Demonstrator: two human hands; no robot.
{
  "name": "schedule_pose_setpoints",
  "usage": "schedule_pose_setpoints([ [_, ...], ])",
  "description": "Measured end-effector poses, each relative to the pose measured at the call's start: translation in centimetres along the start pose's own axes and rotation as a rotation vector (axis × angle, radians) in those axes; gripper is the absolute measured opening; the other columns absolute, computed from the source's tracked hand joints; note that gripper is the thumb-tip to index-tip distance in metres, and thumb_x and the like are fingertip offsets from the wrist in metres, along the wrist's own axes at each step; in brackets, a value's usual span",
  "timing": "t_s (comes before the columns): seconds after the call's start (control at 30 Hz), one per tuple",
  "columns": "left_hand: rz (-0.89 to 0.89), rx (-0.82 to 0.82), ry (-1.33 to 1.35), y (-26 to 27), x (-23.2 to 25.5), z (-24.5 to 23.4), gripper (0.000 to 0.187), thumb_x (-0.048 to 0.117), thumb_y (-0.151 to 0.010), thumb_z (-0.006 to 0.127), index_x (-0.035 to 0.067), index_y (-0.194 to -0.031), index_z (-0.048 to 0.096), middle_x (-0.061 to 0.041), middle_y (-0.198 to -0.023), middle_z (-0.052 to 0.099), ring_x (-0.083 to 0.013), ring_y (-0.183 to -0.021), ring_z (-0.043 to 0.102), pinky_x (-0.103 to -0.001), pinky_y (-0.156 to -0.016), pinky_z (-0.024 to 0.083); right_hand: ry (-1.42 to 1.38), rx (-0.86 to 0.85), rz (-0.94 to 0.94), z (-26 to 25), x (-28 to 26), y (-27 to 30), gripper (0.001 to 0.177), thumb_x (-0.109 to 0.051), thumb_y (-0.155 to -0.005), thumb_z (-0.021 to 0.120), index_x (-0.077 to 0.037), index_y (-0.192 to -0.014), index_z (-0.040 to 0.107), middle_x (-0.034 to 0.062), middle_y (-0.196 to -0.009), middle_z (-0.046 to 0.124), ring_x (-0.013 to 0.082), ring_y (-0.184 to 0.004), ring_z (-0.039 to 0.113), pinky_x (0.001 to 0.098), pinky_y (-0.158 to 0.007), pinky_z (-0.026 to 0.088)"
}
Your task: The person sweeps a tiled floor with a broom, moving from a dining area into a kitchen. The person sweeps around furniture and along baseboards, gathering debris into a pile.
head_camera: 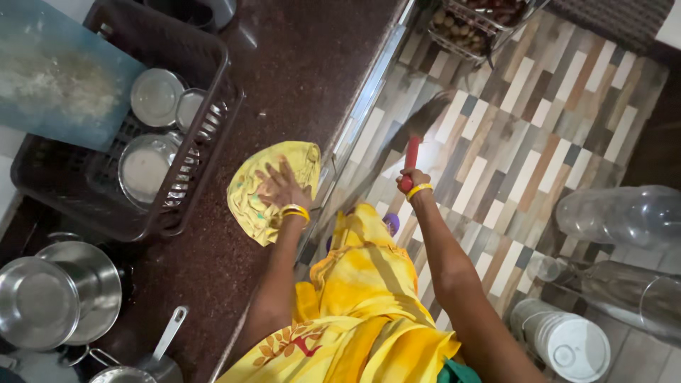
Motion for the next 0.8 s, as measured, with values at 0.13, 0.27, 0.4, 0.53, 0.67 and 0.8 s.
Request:
schedule_pose_setpoints([
  [0.13,-0.164,0.107,0.196,-3.0,-1.4,1.0,0.124,0.061,-0.078,0.077,0.030,-0.164,-0.006,-0.025,-0.169,-0.009,-0.0560,-0.151,-0.009,-0.085,-0.103,0.025,-0.053,-0.029,0.035,-0.3,-1.8,-0.8,0.032,0.002,-0.078,0.070,0.013,-0.105,0.059,0.0193,-0.076,0.062,0.0307,-0.055,0.066,0.0385,-0.045,0.055],
  [0.27,-0.279,0.248,0.306,-6.6,-2.9,1.0,0.120,0.054,-0.072,0.083,0.039,-0.167,0.011,-0.024,-0.169,0.000,-0.0555,-0.149,0.011,-0.083,-0.095,0.036,-0.081,-0.090,0.000,-0.3,-4.7,-2.0,0.028,0.003,-0.078,0.069,0.014,-0.102,0.059,0.0176,-0.074,0.063,0.0298,-0.053,0.065,0.0371,-0.045,0.054],
  [0.4,-0.345,0.134,0.258,-8.8,-4.2,1.9,0.074,0.038,-0.075,0.082,0.034,-0.142,0.051,-0.009,-0.161,0.028,-0.0480,-0.139,0.031,-0.071,-0.095,0.043,0.036,-0.061,-0.124,0.4,-8.1,-3.7,0.027,0.007,-0.077,0.070,0.021,-0.098,0.059,0.0214,-0.076,0.066,0.0308,-0.055,0.067,0.0387,-0.045,0.056],
  [0.53,-0.259,0.418,0.224,-9.1,-0.9,-0.5,0.061,0.028,-0.072,0.081,0.021,-0.129,0.060,-0.012,-0.145,0.044,-0.0434,-0.128,0.040,-0.061,-0.098,0.041,0.059,-0.051,-0.078,-0.3,-11.6,-6.0,0.030,0.007,-0.079,0.070,0.022,-0.102,0.057,0.0225,-0.075,0.065,0.0307,-0.056,0.066,0.0382,-0.042,0.051],
  [0.67,-0.039,0.764,0.390,-10.4,7.1,-4.6,0.050,0.019,-0.069,0.080,0.008,-0.116,0.069,-0.014,-0.129,0.061,-0.0389,-0.117,0.050,-0.051,-0.101,0.039,-0.348,-0.165,0.089,1.2,-16.8,-9.9,0.035,0.002,-0.079,0.066,0.009,-0.109,0.049,0.0132,-0.071,0.059,0.0258,-0.055,0.060,0.0324,-0.046,0.056],
  [0.8,0.060,0.857,0.746,-14.7,13.9,-9.6,0.041,0.009,-0.072,0.074,0.010,-0.113,0.066,-0.011,-0.127,0.065,-0.0372,-0.118,0.058,-0.050,-0.102,0.045,-0.463,-0.359,0.229,2.7,-20.3,-11.6,0.038,-0.001,-0.079,0.067,0.003,-0.108,0.042,0.0103,-0.068,0.054,0.0220,-0.056,0.058,0.0259,-0.046,0.053],
])
Point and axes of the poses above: each hand's wrist, its own y-axis away from the middle knuckle, its own z-axis out of the palm, x = y × z, the point moved 8 cm from there along -y, towards the middle knuckle
